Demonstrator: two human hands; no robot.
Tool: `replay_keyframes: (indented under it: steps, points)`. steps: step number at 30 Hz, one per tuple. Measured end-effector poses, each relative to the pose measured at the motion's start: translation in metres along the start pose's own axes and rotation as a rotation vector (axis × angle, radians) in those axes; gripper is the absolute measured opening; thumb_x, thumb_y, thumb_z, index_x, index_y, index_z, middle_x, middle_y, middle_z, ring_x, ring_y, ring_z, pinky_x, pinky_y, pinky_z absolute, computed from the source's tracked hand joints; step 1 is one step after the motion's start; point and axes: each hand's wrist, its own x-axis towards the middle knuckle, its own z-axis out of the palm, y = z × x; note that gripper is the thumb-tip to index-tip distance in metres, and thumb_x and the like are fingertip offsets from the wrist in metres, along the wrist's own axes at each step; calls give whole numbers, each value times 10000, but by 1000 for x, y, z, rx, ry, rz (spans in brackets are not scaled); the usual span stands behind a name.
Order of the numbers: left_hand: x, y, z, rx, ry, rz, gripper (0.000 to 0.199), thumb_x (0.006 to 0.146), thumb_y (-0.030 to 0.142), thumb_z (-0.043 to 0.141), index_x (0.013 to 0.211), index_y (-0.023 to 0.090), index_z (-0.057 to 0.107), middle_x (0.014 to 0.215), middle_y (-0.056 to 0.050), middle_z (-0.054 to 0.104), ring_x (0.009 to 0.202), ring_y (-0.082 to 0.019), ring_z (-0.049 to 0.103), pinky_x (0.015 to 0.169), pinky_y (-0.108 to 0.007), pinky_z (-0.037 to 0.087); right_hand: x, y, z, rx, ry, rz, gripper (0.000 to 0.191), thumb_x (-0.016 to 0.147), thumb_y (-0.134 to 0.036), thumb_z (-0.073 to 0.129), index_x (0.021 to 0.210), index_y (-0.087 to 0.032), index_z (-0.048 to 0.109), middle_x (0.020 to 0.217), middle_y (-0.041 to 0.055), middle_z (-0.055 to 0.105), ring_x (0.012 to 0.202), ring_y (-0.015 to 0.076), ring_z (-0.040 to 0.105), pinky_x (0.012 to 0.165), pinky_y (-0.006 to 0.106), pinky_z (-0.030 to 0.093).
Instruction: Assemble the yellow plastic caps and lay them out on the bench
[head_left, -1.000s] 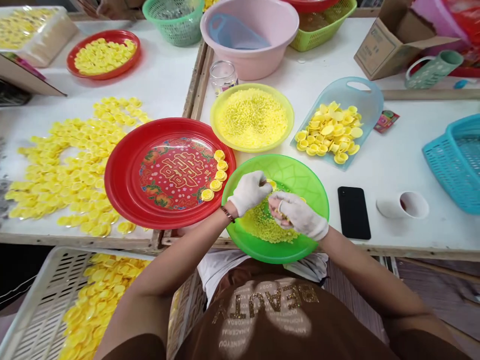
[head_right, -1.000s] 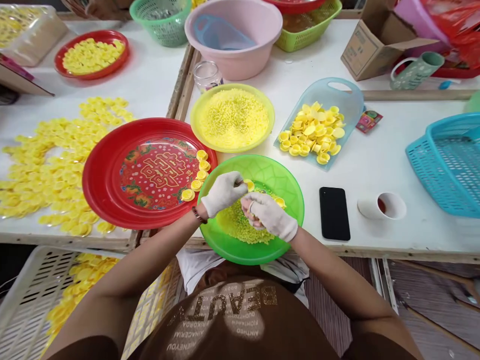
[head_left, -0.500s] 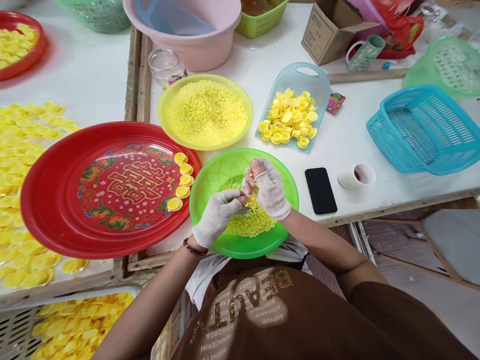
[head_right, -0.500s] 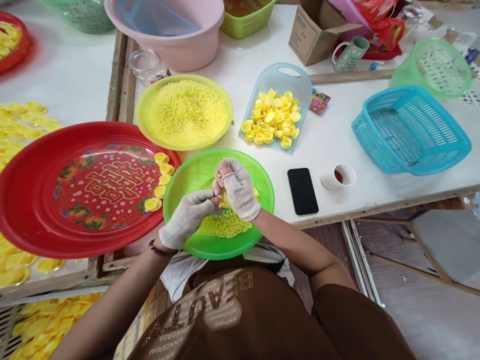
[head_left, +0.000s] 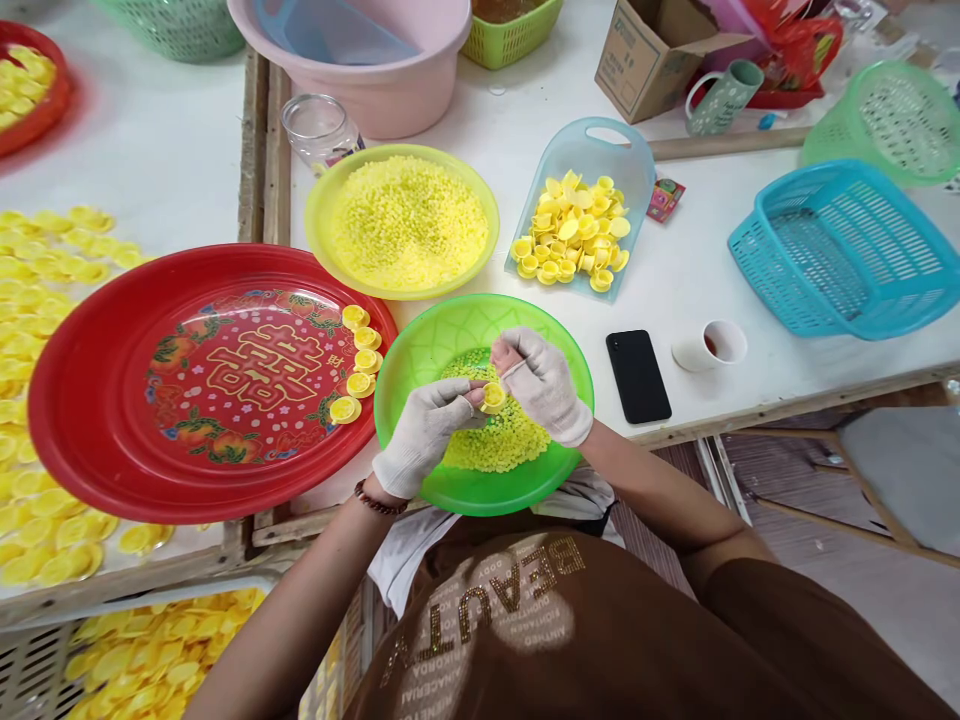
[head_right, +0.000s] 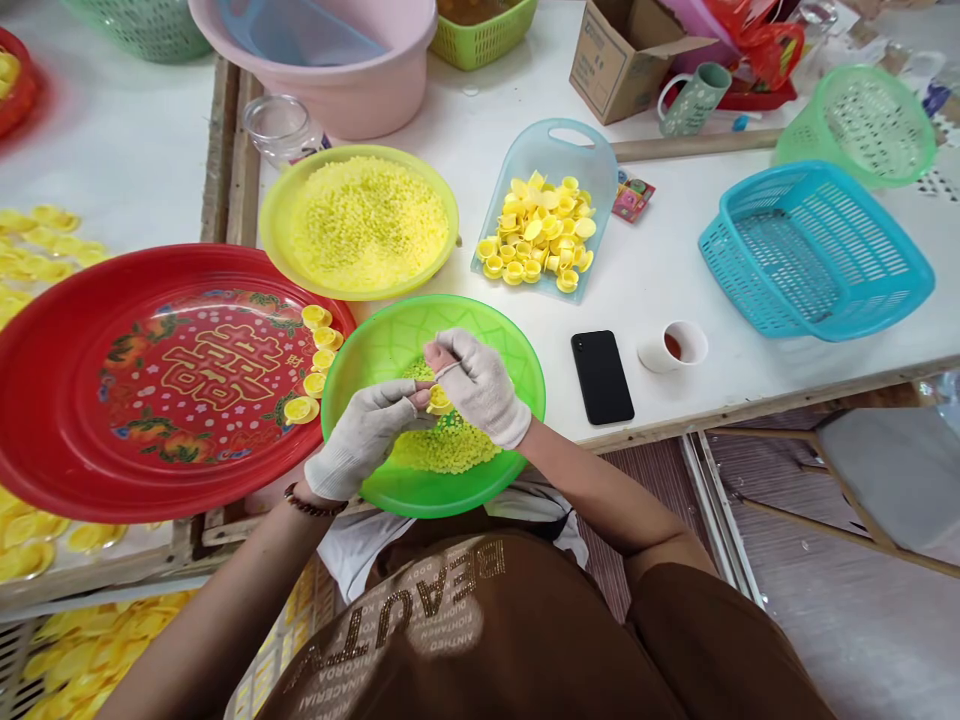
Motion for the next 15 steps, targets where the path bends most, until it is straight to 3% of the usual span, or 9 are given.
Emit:
replay_keyframes:
  steps: [3,6,10,15]
  points:
    - [0,-1,-1,-11,14,16,443,681,428,912,978,115,811,824,-54,758,692,-140,701,734,-269,611,-4,4,-5,-243,-101,-76,251,992,-363,557,792,-211,564,725,-15,560,679,134,507,661,278,420]
    - [0,-1,-4,-17,8,34,415,690,424,906,951,115,812,812,-47,752,692,-129,693,740,-258,607,-6,7,-8,-320,-212,-56,239,996,-347,542,825,-203,629,764,0,632,697,143,551,696,285,430]
    - [0,-1,-6,-16,29,39,462,695,429,903,1016,111,806,908,-74,769,742,-151,704,779,-304,624,-8,6,-11,-206,-124,22,264,1004,-385,542,909,-205,711,824,20,687,761,164,604,719,291,454]
    - [-11,8,-6,101,56,112,454,769,459,845,1065,120,789,1004,-95,770,851,-194,716,856,-358,625,-7,5,-16,-45,-59,158,322,992,-463,567,872,-201,710,667,-14,561,608,134,483,569,266,368]
